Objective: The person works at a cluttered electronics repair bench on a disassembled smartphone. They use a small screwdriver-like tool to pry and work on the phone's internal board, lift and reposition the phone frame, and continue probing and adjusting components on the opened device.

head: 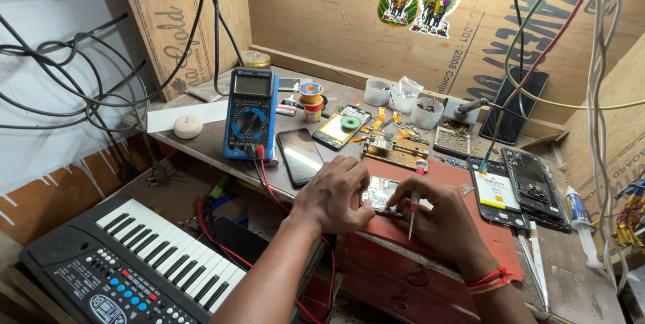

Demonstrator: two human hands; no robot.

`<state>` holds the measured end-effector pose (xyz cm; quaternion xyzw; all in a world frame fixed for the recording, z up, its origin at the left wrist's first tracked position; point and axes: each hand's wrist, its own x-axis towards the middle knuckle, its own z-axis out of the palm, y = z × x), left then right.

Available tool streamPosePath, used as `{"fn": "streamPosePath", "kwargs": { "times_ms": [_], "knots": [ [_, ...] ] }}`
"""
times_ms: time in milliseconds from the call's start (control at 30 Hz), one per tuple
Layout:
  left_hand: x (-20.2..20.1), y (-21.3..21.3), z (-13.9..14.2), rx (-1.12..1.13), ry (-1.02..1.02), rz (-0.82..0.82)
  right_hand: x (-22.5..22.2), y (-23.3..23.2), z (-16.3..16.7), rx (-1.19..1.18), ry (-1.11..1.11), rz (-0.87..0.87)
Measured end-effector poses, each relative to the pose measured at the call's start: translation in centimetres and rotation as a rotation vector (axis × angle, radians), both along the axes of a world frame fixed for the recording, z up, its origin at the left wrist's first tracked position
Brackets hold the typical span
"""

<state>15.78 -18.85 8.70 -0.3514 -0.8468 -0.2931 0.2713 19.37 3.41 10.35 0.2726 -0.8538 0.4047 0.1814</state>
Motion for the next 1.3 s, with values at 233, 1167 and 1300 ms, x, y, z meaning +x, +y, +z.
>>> {"fn": "streamPosePath", "kwargs": {
  "times_ms": [233,1167,1300],
  "knots": [
    [0.2,-0.5,0.0,-0.021,-0.031,0.023,0.3,-0.9,0.2,0.021,0.007,0.014],
    [0.5,-2.4,0.6,-0.147,0.102,-0.038,-0.1,-1.9,0.2,-0.262,0.284,-0.260],
    [0.9,-2.9,0.3,-0.217,0.181,-0.130,-0.2,-1.7,0.2,-0.313,0.286,-0.329]
  ]
}}
